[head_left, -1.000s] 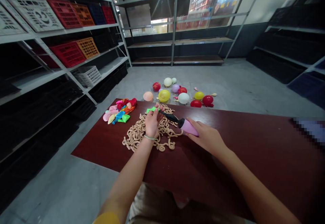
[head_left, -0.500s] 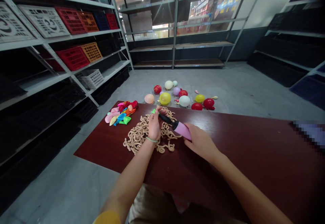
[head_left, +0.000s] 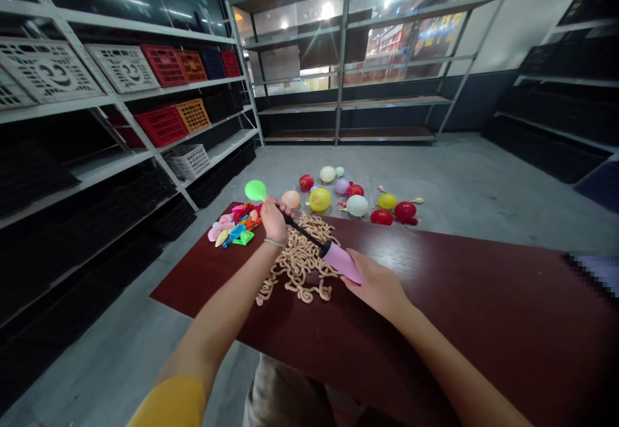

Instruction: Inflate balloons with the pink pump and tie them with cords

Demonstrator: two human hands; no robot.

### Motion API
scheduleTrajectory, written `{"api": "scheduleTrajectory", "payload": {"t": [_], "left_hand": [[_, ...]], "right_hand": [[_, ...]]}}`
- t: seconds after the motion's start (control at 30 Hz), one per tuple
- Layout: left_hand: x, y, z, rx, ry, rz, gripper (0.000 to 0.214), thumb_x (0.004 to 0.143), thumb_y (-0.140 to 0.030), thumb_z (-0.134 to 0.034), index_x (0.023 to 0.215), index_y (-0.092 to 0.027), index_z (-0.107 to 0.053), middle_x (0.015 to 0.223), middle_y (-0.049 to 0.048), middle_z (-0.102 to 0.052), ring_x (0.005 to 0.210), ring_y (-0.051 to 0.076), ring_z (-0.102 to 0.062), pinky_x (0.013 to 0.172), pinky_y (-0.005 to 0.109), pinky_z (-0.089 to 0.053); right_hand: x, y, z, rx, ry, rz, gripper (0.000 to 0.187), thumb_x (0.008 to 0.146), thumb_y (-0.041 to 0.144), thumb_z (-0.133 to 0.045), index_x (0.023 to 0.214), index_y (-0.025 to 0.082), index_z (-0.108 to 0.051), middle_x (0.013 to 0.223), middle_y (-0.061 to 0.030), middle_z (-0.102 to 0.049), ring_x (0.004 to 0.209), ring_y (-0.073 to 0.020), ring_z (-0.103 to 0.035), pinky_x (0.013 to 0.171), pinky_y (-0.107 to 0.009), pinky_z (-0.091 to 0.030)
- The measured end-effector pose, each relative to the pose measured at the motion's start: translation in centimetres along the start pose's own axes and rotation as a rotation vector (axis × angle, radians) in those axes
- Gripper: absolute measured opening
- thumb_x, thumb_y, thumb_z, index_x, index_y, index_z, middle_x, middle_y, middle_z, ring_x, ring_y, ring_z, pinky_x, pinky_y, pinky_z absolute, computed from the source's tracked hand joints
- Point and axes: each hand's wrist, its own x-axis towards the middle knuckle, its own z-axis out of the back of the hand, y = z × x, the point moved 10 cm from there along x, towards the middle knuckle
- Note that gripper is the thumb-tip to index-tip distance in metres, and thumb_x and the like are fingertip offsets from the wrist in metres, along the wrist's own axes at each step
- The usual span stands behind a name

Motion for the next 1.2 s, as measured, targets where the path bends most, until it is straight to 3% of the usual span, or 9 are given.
{"api": "scheduleTrajectory", "payload": {"t": [0.17,0.23,0.37,0.47,0.63,0.77,0.87,1.07,1.2], "left_hand": [[0.5,-1.2,0.9,-0.081,-0.122,-0.039,0.031,0.097,-0.041,-0.044,0.073,-0.022,-0.038,0.053,-0.0074,-0.035,0.039,0.007,-0.038,0.041,0.018,-0.033],[-1.6,0.6,0.3,-0.117,-0.136,-0.029,0.032,0.097,-0.042,-0.044,0.073,-0.022,-0.037,0.053,-0.0074,-0.034,0.041,0.007,-0.039,0.041,0.018,-0.034],[-6.2,5.4,-3.6,-0.040,0.045,0.052,0.035,0.097,-0.048,-0.046,0.074,-0.022,-0.039,0.055,-0.0066,-0.039,0.042,0.007,-0.042,0.043,0.019,-0.037],[-6.7,6.8,-4.6,0.106,0.109,0.116,0.037,0.098,-0.047,-0.042,0.070,-0.022,-0.039,0.051,-0.0055,-0.040,0.039,0.009,-0.043,0.041,0.020,-0.038],[-0.1,1.4,-3.5,0.264,0.099,0.081,0.034,0.100,-0.036,-0.036,0.069,-0.021,-0.041,0.048,-0.0049,-0.041,0.037,0.011,-0.044,0.038,0.021,-0.035],[3.4,-2.5,-1.3,0.130,-0.062,0.000,0.029,0.098,-0.036,-0.041,0.073,-0.021,-0.039,0.051,-0.0076,-0.039,0.037,0.008,-0.041,0.039,0.017,-0.033],[1.2,-0.3,-0.6,0.067,-0.140,0.019,0.031,0.097,-0.039,-0.043,0.072,-0.022,-0.038,0.051,-0.0083,-0.037,0.037,0.007,-0.038,0.038,0.017,-0.033],[-6.4,7.4,-1.8,0.099,0.094,0.153,0.030,0.097,-0.041,-0.043,0.074,-0.022,-0.040,0.054,-0.0055,-0.042,0.042,0.010,-0.045,0.041,0.021,-0.041],[-4.0,5.7,0.2,0.163,0.044,0.165,0.031,0.098,-0.038,-0.039,0.072,-0.022,-0.041,0.051,-0.0054,-0.041,0.039,0.010,-0.045,0.041,0.021,-0.040]], "right_hand": [[-0.1,-0.4,0.6,-0.101,-0.081,0.015,0.053,0.094,0.037,-0.048,0.146,0.026,-0.042,0.114,-0.0094,-0.069,0.092,-0.0254,-0.068,0.071,-0.034,-0.051],[-0.3,-0.8,0.9,-0.148,-0.118,-0.009,0.051,0.095,0.036,-0.047,0.145,0.026,-0.043,0.112,-0.0099,-0.069,0.088,-0.0252,-0.068,0.068,-0.033,-0.051],[-0.6,-1.3,1.1,-0.115,-0.159,-0.088,0.054,0.091,0.036,-0.051,0.143,0.026,-0.043,0.114,-0.0101,-0.069,0.087,-0.0255,-0.069,0.066,-0.033,-0.052],[-0.5,-1.2,0.8,-0.052,-0.141,-0.119,0.055,0.089,0.037,-0.054,0.142,0.028,-0.044,0.113,-0.0082,-0.070,0.088,-0.0257,-0.070,0.067,-0.033,-0.052],[-0.2,-0.3,0.4,0.075,-0.094,-0.083,0.054,0.090,0.041,-0.055,0.141,0.030,-0.042,0.119,-0.0060,-0.069,0.094,-0.0259,-0.071,0.072,-0.035,-0.054],[-0.2,0.3,0.3,0.083,-0.081,-0.049,0.051,0.091,0.041,-0.054,0.139,0.028,-0.044,0.115,-0.0061,-0.070,0.094,-0.0259,-0.071,0.072,-0.035,-0.053],[-0.4,-0.1,0.2,0.031,-0.069,-0.094,0.051,0.090,0.042,-0.055,0.138,0.028,-0.047,0.114,-0.0062,-0.071,0.090,-0.0258,-0.071,0.068,-0.033,-0.052],[-0.6,-0.7,-0.3,-0.017,0.025,-0.122,0.051,0.089,0.043,-0.056,0.137,0.026,-0.050,0.118,-0.0072,-0.070,0.090,-0.0259,-0.071,0.068,-0.033,-0.051],[-0.5,-0.1,-0.7,0.009,0.056,-0.060,0.053,0.090,0.044,-0.054,0.140,0.026,-0.047,0.117,-0.0078,-0.070,0.091,-0.0260,-0.070,0.070,-0.033,-0.051]]}}
